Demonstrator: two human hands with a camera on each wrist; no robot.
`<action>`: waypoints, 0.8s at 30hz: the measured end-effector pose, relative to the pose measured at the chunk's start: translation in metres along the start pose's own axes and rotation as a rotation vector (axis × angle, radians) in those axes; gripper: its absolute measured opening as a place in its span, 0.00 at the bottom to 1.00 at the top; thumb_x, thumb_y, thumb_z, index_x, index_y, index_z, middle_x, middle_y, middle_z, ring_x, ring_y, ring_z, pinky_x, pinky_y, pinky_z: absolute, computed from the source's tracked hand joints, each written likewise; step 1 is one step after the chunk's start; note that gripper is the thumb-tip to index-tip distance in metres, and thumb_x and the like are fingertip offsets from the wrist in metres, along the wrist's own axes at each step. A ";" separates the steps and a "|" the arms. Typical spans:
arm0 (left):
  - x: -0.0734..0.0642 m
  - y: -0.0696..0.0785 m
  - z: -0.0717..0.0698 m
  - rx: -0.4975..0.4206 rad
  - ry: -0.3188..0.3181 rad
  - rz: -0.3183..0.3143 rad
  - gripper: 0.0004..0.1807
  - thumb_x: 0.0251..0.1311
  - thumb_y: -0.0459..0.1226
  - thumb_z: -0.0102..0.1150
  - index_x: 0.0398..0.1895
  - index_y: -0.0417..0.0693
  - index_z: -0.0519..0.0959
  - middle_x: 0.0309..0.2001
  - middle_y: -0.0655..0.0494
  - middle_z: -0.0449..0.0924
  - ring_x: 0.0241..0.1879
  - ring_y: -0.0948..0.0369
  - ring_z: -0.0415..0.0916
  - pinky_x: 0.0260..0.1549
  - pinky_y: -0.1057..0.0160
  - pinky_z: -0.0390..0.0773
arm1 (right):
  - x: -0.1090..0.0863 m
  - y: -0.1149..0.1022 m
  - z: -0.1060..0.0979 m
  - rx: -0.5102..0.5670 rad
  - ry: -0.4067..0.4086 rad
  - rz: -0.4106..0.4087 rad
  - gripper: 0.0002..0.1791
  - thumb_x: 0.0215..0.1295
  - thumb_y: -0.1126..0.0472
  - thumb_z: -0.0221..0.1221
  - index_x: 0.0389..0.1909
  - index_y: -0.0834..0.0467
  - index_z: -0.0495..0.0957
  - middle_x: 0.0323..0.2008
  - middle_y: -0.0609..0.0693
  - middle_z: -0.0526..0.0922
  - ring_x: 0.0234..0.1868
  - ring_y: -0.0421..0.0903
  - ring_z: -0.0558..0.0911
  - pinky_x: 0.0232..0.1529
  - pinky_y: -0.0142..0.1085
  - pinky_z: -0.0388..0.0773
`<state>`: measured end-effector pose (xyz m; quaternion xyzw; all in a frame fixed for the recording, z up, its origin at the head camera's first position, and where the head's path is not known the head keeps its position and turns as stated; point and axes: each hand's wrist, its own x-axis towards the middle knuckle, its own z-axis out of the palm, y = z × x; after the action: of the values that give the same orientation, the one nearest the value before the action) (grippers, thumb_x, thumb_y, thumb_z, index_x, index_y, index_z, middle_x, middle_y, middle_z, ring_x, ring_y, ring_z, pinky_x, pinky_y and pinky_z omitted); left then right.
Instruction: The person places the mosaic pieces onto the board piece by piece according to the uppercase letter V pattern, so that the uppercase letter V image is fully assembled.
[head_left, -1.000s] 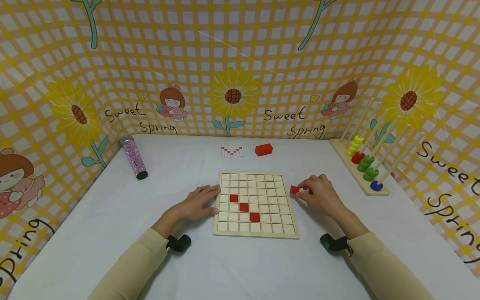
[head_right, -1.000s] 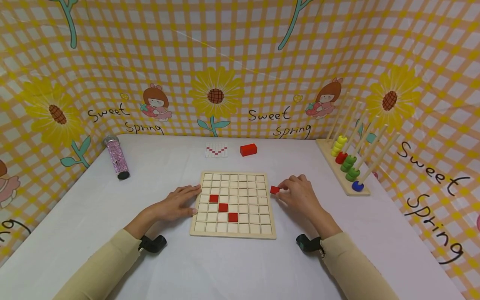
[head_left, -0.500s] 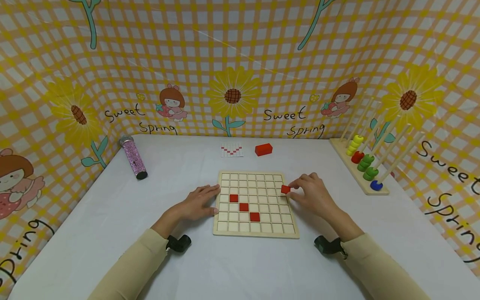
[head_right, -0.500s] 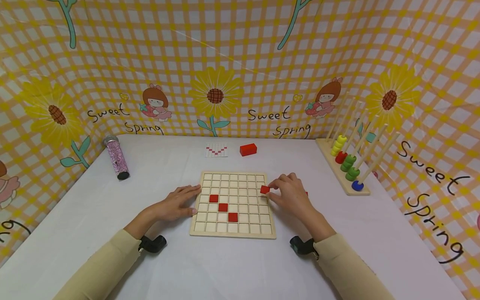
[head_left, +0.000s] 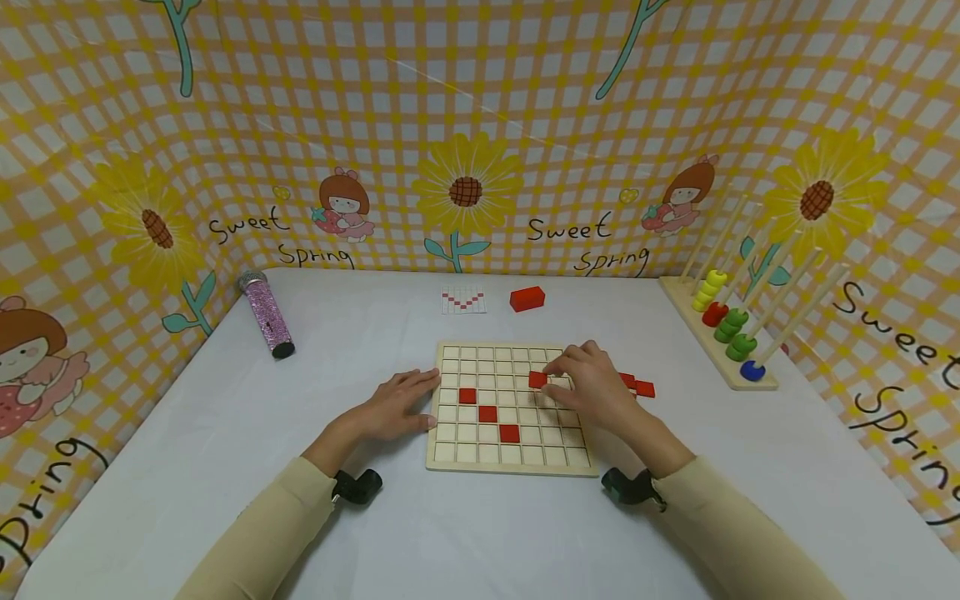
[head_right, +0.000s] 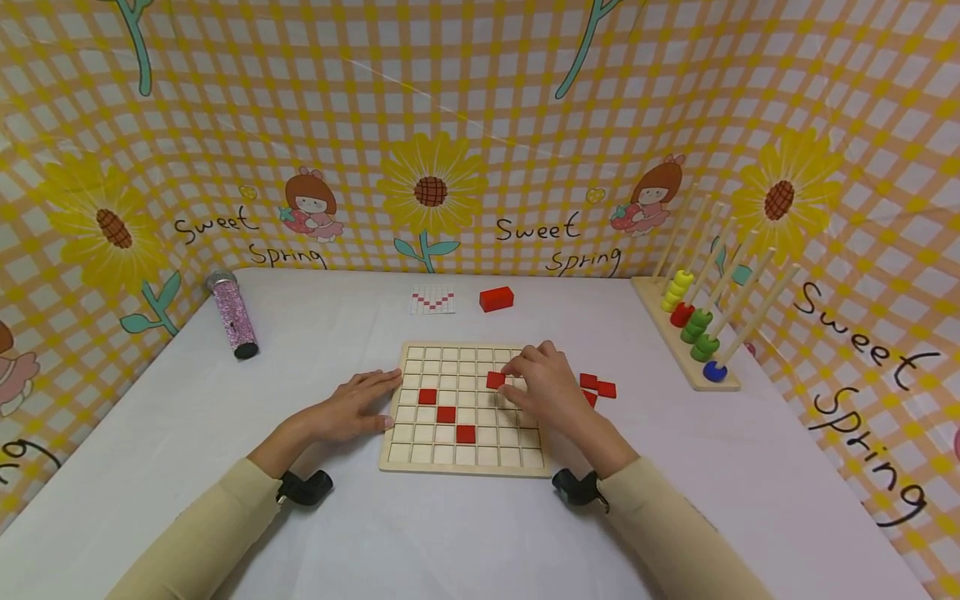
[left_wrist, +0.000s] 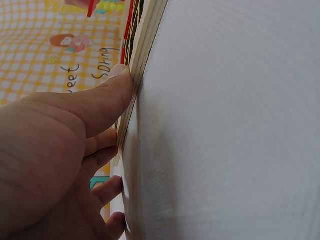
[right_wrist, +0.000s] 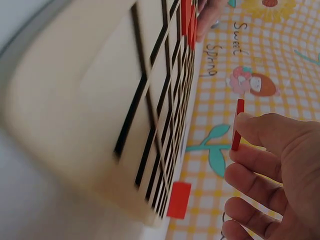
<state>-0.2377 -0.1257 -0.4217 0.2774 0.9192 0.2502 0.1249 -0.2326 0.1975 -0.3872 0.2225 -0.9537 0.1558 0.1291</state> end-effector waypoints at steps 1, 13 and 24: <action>0.000 0.000 0.000 -0.001 0.000 -0.001 0.38 0.64 0.48 0.55 0.73 0.46 0.54 0.75 0.51 0.49 0.74 0.43 0.42 0.65 0.36 0.49 | 0.001 -0.003 0.001 -0.006 0.001 -0.008 0.13 0.53 0.56 0.68 0.38 0.59 0.83 0.34 0.50 0.80 0.41 0.49 0.69 0.41 0.40 0.65; 0.000 0.001 0.000 -0.009 -0.005 -0.030 0.39 0.63 0.47 0.56 0.74 0.48 0.53 0.75 0.53 0.48 0.74 0.45 0.40 0.67 0.37 0.47 | 0.017 -0.027 0.016 -0.007 0.024 -0.101 0.13 0.51 0.55 0.70 0.36 0.57 0.84 0.34 0.48 0.81 0.38 0.46 0.68 0.40 0.38 0.66; 0.000 0.001 0.000 -0.018 -0.001 -0.019 0.38 0.63 0.47 0.56 0.73 0.47 0.53 0.75 0.53 0.48 0.74 0.45 0.41 0.67 0.37 0.47 | 0.031 -0.041 0.026 -0.017 0.010 -0.121 0.12 0.52 0.53 0.69 0.35 0.56 0.85 0.35 0.48 0.81 0.39 0.47 0.69 0.41 0.38 0.66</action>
<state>-0.2365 -0.1247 -0.4214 0.2677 0.9194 0.2569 0.1303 -0.2451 0.1414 -0.3918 0.2780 -0.9392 0.1405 0.1448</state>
